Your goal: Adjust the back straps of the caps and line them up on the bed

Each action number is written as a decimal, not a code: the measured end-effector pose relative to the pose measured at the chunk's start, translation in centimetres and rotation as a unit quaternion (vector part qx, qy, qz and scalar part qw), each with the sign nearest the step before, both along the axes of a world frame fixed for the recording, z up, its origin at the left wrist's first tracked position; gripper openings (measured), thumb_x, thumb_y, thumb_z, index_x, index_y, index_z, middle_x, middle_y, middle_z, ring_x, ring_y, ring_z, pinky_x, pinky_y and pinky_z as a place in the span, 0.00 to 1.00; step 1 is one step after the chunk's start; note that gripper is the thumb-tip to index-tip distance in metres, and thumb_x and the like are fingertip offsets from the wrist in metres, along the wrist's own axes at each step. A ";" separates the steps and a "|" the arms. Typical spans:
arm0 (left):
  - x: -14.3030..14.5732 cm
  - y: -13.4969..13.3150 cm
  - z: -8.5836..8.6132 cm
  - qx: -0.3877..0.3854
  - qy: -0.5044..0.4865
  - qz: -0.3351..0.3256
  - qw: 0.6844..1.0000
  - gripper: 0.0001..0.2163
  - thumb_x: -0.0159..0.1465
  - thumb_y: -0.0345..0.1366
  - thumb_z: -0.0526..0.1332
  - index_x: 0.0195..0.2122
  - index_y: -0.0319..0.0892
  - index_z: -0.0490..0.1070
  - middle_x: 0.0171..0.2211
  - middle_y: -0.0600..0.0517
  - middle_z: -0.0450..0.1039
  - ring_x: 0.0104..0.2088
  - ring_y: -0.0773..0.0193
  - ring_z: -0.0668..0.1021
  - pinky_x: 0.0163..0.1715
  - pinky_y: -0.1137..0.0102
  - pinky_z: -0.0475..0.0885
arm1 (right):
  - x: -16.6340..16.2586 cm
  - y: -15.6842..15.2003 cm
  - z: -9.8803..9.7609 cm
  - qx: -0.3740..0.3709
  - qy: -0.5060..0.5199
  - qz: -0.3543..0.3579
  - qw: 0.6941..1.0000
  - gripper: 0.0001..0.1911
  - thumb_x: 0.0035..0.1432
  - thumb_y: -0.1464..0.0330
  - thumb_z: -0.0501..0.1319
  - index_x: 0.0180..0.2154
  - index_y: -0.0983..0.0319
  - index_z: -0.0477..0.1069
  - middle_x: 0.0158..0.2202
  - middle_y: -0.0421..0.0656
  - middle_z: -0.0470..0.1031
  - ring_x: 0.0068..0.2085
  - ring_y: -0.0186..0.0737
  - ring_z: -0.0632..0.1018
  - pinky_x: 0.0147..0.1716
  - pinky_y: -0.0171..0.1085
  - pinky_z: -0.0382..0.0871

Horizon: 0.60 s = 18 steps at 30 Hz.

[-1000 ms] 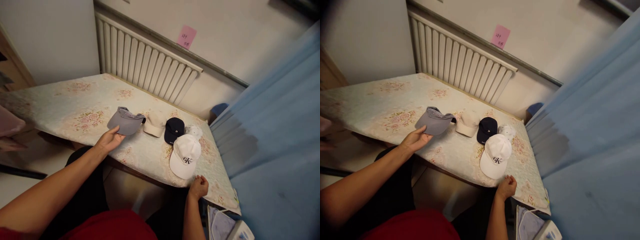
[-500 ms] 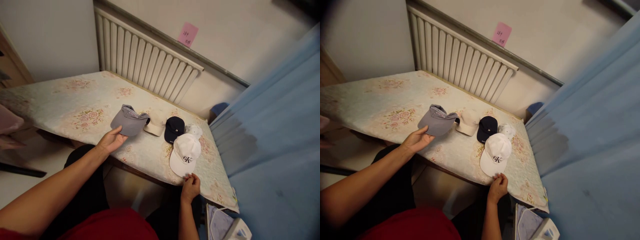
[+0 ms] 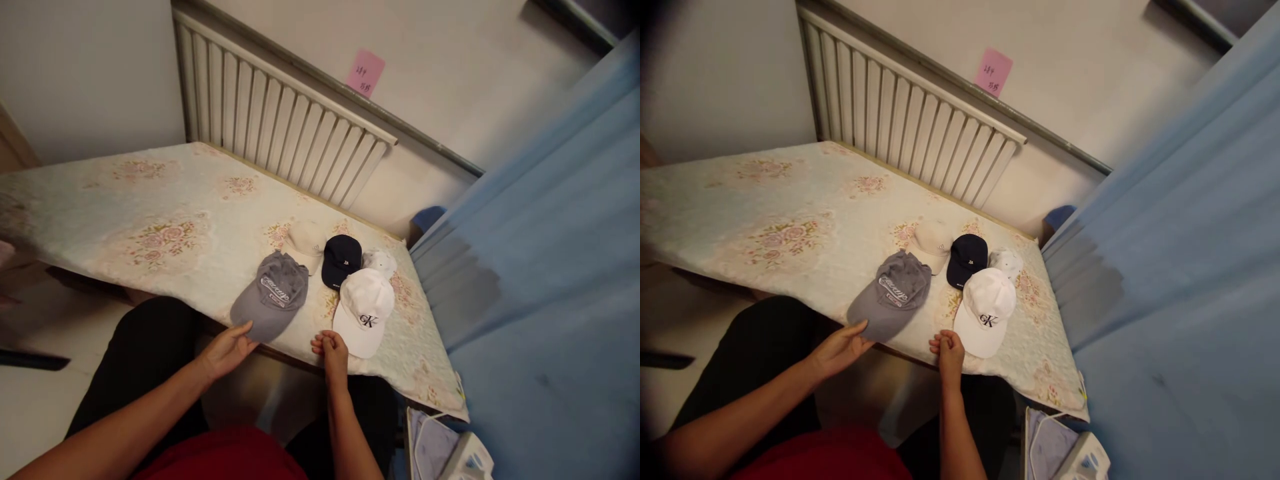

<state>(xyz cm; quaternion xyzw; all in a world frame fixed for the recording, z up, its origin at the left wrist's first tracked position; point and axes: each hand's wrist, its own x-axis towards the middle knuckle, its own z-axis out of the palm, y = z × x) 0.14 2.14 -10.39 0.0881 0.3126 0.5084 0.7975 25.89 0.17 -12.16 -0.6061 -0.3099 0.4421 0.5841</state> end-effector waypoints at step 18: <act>-0.2 -0.6 2.4 -0.020 -0.075 -0.038 0.996 0.12 0.63 0.28 0.58 0.48 0.37 0.70 0.42 0.45 0.79 0.41 0.57 0.81 0.45 0.61 0.75 | -7.6 -0.6 0.9 -0.045 0.325 0.166 0.930 0.17 0.41 0.67 0.72 0.34 0.64 0.72 0.27 0.40 0.79 0.23 0.30 0.77 0.22 0.27 0.69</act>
